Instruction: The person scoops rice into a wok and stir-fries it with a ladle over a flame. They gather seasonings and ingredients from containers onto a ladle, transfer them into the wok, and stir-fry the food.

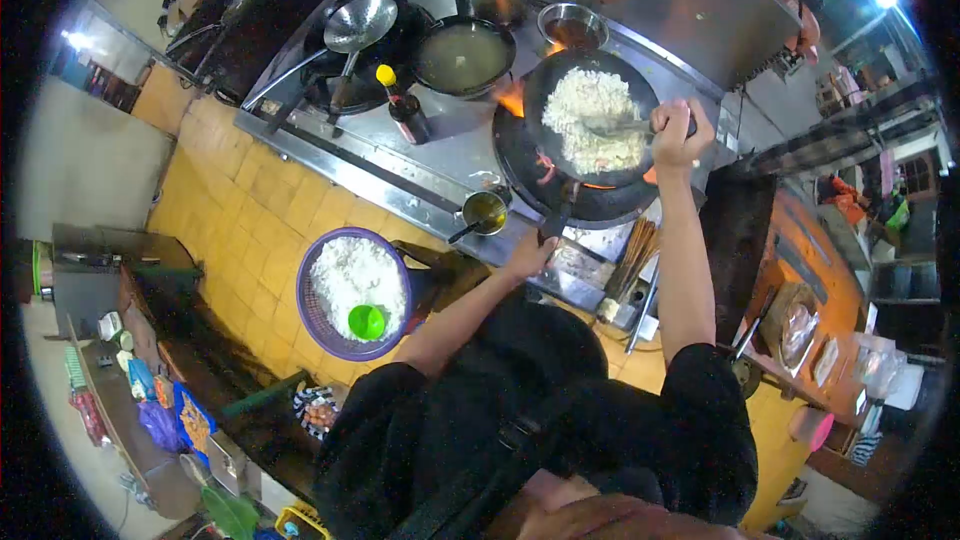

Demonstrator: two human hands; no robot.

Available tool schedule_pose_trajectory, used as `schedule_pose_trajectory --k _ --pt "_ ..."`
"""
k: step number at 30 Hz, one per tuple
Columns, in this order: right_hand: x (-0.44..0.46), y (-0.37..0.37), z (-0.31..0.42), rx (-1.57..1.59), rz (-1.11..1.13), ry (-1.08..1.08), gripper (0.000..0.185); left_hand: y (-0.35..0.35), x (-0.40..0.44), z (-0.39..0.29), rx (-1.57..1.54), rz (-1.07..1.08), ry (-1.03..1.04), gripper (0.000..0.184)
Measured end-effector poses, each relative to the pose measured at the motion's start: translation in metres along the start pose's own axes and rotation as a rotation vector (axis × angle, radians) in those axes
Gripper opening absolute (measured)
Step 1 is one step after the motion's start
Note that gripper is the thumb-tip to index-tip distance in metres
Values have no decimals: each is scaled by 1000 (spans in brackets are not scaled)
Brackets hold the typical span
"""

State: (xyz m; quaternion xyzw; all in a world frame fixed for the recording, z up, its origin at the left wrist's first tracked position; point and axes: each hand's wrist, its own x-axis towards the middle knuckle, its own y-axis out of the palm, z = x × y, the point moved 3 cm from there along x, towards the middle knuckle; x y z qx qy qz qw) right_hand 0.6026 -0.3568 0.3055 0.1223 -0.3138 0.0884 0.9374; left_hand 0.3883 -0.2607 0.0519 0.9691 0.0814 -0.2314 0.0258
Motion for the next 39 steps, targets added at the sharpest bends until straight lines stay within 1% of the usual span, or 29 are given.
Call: schedule_pose_trajectory --k 1,4,6,8,10,11,14,16,17,18,20,22,23,24,25,26,27,28,29,30,31,32,33,34,35,36,37,38,39 --pt "7 9 18 -80 1 -37 25 0 -1 0 16 -135 33 38" --pt "12 11 18 -130 23 -150 24 -1 -3 -6 36 -165 83 37" --pt "7 6 -10 -314 120 -356 24 -3 6 13 108 -121 78 34" --pt "22 11 -4 -203 160 -301 26 0 -2 1 -46 -79 -13 30" --pt "48 17 14 288 -8 40 22 -2 -13 -26 -41 -188 41 28" --pt "49 18 14 336 55 -140 24 -1 -9 -21 -29 -190 27 28" --pt "59 17 -20 252 31 -77 28 0 9 8 69 -118 66 30" --pt "54 21 7 138 -44 -41 30 1 11 19 -15 -104 0 33" --pt "53 25 26 194 -78 -6 31 -2 11 16 158 -210 186 38" --pt "53 25 34 247 -113 37 32 -3 -7 -17 9 -141 71 43" --pt "33 11 -7 151 -160 -2 36 -1 11 8 -7 -134 -23 41" --pt "26 9 5 -95 1 115 40 -1 23 8 56 -91 -55 38" --pt "22 0 20 -436 147 -3 39 -1 30 6 113 -66 -79 35" --pt "-1 -12 23 -511 137 135 25 -4 44 8 120 -60 -73 35" --pt "-32 -26 27 -581 126 272 32 -6 61 13 97 39 -85 32" --pt "-73 -39 31 -181 34 725 39 -4 71 15 75 138 -96 30" --pt "-110 -42 39 247 -55 1146 50 5 54 -12 -289 128 -214 28" --pt "-120 -28 61 428 16 1233 55 6 62 -13 -291 137 -204 28" --pt "-159 -61 -8 398 -167 1444 50 7 73 -9 -329 212 -262 28" --pt "-171 -76 -31 487 23 1442 46 11 72 2 -357 290 -344 27" --pt "-188 -89 -47 138 210 1405 46 17 63 -4 -514 331 -258 27" --pt "-197 -97 -55 -207 401 1325 46 22 50 -19 -474 238 -390 23" --pt "-193 -100 -30 -889 688 629 50 32 39 -37 -506 121 -321 18" --pt "-178 -102 10 -993 797 719 51 44 26 -54 -536 2 -253 15" --pt "-154 -104 59 -1090 914 809 53 62 1 -77 -724 65 -304 14" --pt "-138 -106 93 -1157 934 804 54 73 -21 -108 -915 127 -336 13" --pt "-122 -96 136 -1359 997 783 56 69 -40 -135 -876 276 -306 16" --pt "-116 -95 149 -1357 979 777 56 66 -65 -160 -983 383 -419 10" --pt "-115 -97 159 -1371 1037 740 59 56 -58 -158 -938 399 -441 11"
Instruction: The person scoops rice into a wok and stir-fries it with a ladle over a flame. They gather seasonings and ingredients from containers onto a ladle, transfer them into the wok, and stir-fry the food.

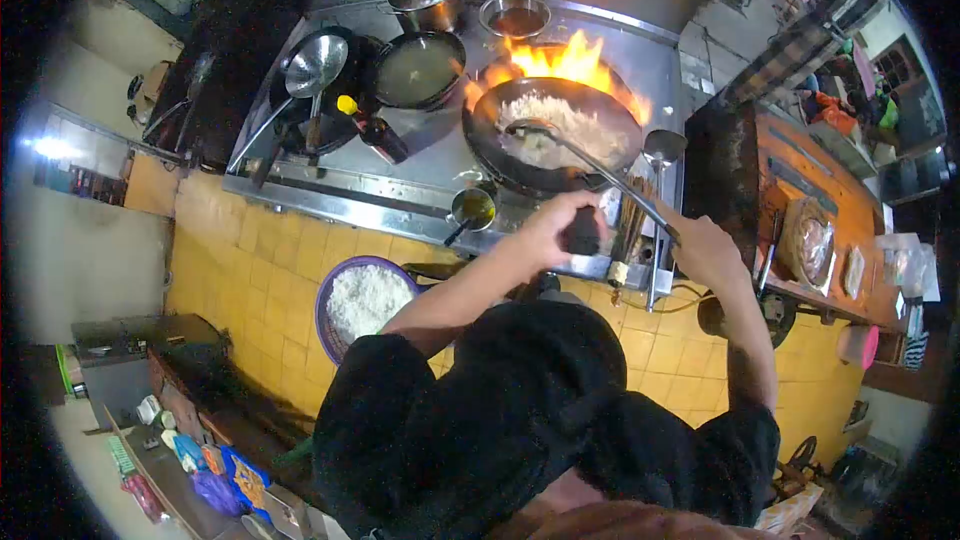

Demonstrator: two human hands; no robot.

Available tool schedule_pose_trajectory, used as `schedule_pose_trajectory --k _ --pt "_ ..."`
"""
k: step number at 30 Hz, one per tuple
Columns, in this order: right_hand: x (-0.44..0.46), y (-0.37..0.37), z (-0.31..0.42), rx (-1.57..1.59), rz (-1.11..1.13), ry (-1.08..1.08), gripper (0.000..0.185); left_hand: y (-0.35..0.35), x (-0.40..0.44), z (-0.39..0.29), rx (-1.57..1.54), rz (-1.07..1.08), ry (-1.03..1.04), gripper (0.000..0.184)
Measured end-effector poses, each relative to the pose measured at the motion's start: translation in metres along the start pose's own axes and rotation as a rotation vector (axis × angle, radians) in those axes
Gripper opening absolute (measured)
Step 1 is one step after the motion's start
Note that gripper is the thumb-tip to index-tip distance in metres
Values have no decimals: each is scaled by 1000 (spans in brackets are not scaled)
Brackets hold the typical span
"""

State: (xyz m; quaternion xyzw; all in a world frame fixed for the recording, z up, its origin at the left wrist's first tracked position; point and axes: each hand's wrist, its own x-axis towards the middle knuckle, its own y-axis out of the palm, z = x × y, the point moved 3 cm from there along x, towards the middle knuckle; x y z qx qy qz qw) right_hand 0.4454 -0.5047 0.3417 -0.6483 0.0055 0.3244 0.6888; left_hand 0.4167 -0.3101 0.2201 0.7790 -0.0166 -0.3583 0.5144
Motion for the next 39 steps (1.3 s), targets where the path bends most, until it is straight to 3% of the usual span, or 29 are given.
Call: schedule_pose_trajectory --k 2,5,8,9,11,13,17,18,21,23,25,26,28,29,30,31,33,35,37,38,39 --pt "-16 10 -1 -54 47 -38 62 -43 16 -15 95 52 -2 13" --pt "-23 29 1 -49 1 -53 65 -140 57 3 358 -203 129 17" --pt "-9 57 -3 -151 -69 6 68 -45 -23 62 402 -293 79 21" --pt "-9 59 -4 -141 -64 9 68 -20 -48 61 437 -278 -73 24" --pt "-14 67 -1 -71 -27 -2 69 -28 -31 40 398 -174 -62 26" --pt "-12 85 -3 -111 -52 -8 69 -70 10 -6 505 -122 120 27" --pt "12 102 -19 -149 -245 82 70 -82 -3 36 470 -344 133 26" --pt "17 96 -22 -159 -273 125 70 -67 -25 50 481 -242 55 23" --pt "-12 62 -35 27 -381 23 66 -55 -34 42 465 -276 2 18" --pt "-18 47 -23 137 -328 44 58 -109 21 19 686 -233 251 22" --pt "-3 68 -31 331 -481 -67 51 -131 48 -5 898 -200 518 22" --pt "16 74 -20 435 -363 13 43 -156 75 -10 842 -245 481 19" --pt "82 136 -22 514 -197 155 45 -176 99 -14 777 -287 459 17" --pt "126 194 -39 678 -203 41 45 -174 99 -14 745 -296 448 18" --pt "146 189 -35 631 -32 179 46 -171 101 -11 703 -305 439 19" --pt "178 198 -51 711 75 151 48 -174 109 -11 677 -304 462 19" --pt "195 141 -63 547 -109 -6 46 -194 124 -12 766 -261 382 14" --pt "136 37 -24 1256 -183 -128 40 -171 99 -12 628 -300 318 14" --pt "135 6 -18 1486 -270 -340 29 -165 94 -12 635 -226 370 12" --pt "147 0 -2 1231 -551 -306 25 -162 92 -13 683 -218 475 14" --pt "158 -10 17 1011 -829 -481 22 -165 94 -14 681 -219 478 14"
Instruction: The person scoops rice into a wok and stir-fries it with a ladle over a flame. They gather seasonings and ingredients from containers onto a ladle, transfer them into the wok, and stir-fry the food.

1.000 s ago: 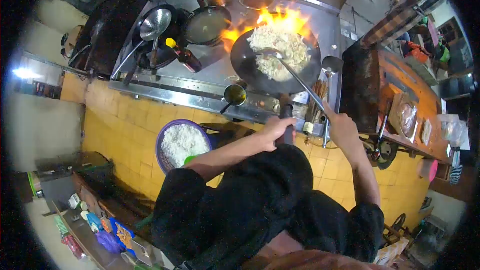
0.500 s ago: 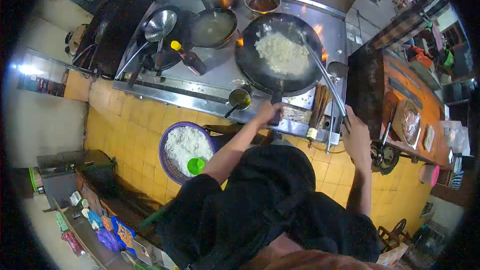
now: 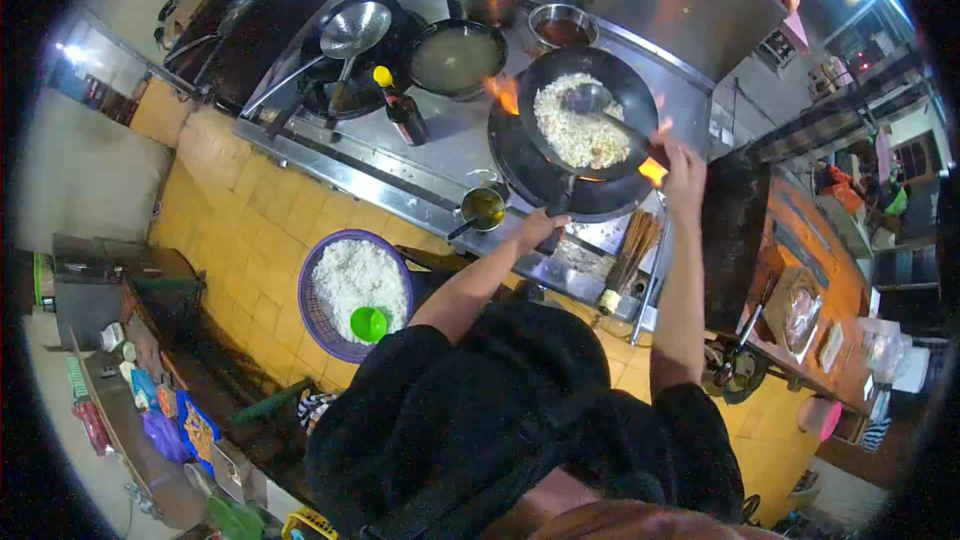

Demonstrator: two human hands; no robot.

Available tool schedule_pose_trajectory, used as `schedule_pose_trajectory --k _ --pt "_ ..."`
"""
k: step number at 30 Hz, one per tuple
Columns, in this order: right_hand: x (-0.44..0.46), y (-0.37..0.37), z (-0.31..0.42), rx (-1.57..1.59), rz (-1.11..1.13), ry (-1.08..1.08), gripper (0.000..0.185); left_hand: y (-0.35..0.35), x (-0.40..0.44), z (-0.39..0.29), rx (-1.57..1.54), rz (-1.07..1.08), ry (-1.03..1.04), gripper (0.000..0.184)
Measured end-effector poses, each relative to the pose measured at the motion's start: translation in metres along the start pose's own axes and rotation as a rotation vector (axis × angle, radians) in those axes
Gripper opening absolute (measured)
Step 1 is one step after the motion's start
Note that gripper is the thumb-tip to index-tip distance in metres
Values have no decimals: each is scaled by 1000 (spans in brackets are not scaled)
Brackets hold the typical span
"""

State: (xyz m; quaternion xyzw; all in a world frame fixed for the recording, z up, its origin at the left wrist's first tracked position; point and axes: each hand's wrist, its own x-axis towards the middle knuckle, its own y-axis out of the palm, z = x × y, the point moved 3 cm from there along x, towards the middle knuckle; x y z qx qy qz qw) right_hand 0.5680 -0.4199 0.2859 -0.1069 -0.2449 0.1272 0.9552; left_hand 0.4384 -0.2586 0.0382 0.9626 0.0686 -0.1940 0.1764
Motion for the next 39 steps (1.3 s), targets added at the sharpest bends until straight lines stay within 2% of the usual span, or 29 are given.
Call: schedule_pose_trajectory --k 1,2,3,6,7,10,12,14,15,16,17,18,19,20,21,23,24,26,27,28,29,30,31,32,34,36,37,38,39 --pt "14 15 12 -200 -125 -404 21 -2 5 3 -31 39 -7 16" --pt "30 30 -15 226 -177 -479 21 -2 5 9 -66 81 -25 17" --pt "49 39 -19 455 -202 -309 24 0 1 6 -68 110 -141 20" --pt "94 37 47 568 -257 -187 23 6 -15 -12 -39 25 -99 21" --pt "97 39 52 576 -255 -203 23 5 -6 -4 -46 -78 -40 22" --pt "81 38 37 460 -359 -45 18 1 -4 3 -5 -4 -72 19" --pt "92 40 15 459 -227 -93 17 4 -6 2 -68 -28 -159 23" --pt "85 41 45 497 -271 -81 21 -7 20 19 -76 -1 -108 24" --pt "75 42 39 334 -301 -148 21 -20 47 43 136 -23 96 24" --pt "60 42 34 161 -333 -185 21 -8 25 22 343 -41 271 23" --pt "46 43 30 -58 -272 -221 19 -3 12 16 -16 9 -150 23" --pt "33 39 24 -83 -180 -152 20 -1 12 16 -125 31 -254 18" --pt "23 37 30 -103 -92 -96 21 -1 13 16 -123 70 -166 20" --pt "0 31 31 45 -63 233 20 -2 17 13 -120 107 -70 21" --pt "-32 26 41 196 -33 563 40 -1 16 10 -114 118 -70 21" --pt "-80 25 -7 609 299 841 51 0 12 3 -203 60 -118 20" --pt "-94 35 -47 848 45 1318 43 1 13 0 -207 68 -125 20" --pt "-114 36 -107 358 353 1087 42 0 11 2 -125 97 -294 19" --pt "-119 23 -115 364 346 1081 42 4 2 -10 -90 20 -347 19" --pt "-120 6 -118 -145 466 721 44 15 -1 -19 -75 23 -344 19" --pt "-129 -1 -111 -636 549 334 45 27 -4 -22 -136 -106 -325 20" --pt "-119 -23 -47 -805 663 383 51 36 -13 -25 -199 -235 -310 21" --pt "-109 -34 19 -848 732 636 55 60 -43 -53 -443 -92 -305 20" --pt "-111 -45 49 -999 751 542 60 87 -77 -99 -684 56 -289 21" --pt "-118 -57 74 -1091 723 544 64 89 -114 -143 -934 216 -543 14" --pt "-132 -59 97 -1035 837 460 65 58 -94 -131 -759 284 -570 15" --pt "-137 -56 111 -1099 811 416 66 42 -83 -124 -726 295 -545 14" --pt "-142 -51 112 -1095 807 434 66 21 -66 -99 -480 282 -350 16" --pt "-146 -47 110 -1066 777 486 66 12 -65 -76 -337 219 -396 18"
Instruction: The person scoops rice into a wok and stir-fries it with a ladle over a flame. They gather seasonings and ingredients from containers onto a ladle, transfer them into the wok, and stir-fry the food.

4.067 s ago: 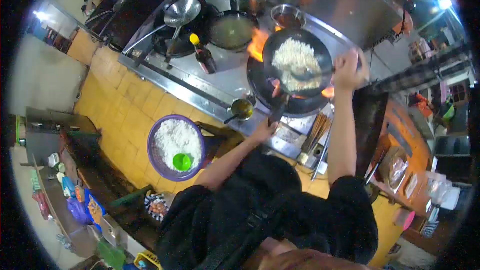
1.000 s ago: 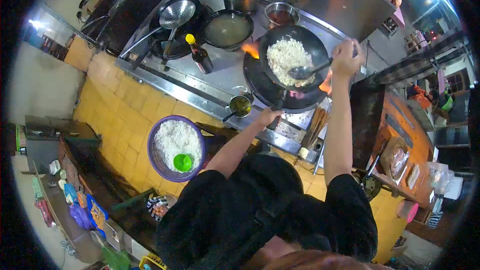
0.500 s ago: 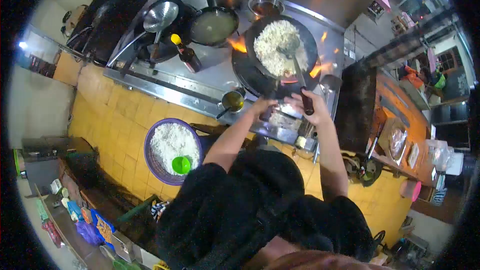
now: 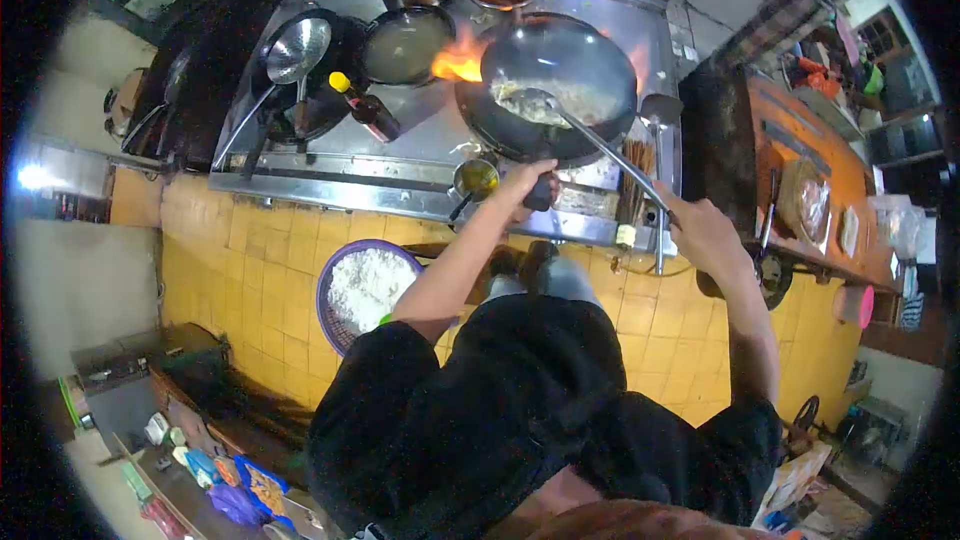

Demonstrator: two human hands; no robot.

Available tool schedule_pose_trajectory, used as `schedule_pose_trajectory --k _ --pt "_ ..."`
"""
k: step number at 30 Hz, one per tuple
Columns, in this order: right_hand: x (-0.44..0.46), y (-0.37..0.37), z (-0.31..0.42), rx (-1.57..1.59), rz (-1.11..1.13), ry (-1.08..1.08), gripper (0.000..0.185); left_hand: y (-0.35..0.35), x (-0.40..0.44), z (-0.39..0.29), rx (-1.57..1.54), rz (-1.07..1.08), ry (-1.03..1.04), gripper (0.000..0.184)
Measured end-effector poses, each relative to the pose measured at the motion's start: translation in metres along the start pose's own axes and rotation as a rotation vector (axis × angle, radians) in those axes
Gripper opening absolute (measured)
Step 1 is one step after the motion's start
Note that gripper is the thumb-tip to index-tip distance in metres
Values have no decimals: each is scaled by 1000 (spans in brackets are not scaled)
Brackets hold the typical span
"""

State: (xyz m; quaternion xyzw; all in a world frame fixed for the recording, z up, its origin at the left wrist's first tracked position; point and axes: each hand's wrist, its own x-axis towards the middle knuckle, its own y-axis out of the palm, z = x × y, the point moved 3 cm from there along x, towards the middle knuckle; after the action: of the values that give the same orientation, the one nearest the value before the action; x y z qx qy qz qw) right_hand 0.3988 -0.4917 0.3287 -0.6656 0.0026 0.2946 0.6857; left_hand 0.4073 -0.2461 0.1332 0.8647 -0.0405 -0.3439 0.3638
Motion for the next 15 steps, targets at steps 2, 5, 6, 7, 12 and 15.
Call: schedule_pose_trajectory --k 2,5,6,7,12,15 --pt "5 14 2 -6 5 54 68 34 -50 10 426 -275 -31 25" --pt "8 29 8 54 -93 50 69 78 -98 47 161 -137 -83 11" --pt "11 31 9 35 -28 71 71 85 -101 32 206 -140 -77 14" --pt "12 29 11 42 -27 74 71 86 -97 20 247 -145 -75 17" --pt "0 53 21 4 -71 60 62 9 -8 12 437 -185 227 24" --pt "3 71 14 -37 -151 92 64 52 -59 57 254 -122 19 20"
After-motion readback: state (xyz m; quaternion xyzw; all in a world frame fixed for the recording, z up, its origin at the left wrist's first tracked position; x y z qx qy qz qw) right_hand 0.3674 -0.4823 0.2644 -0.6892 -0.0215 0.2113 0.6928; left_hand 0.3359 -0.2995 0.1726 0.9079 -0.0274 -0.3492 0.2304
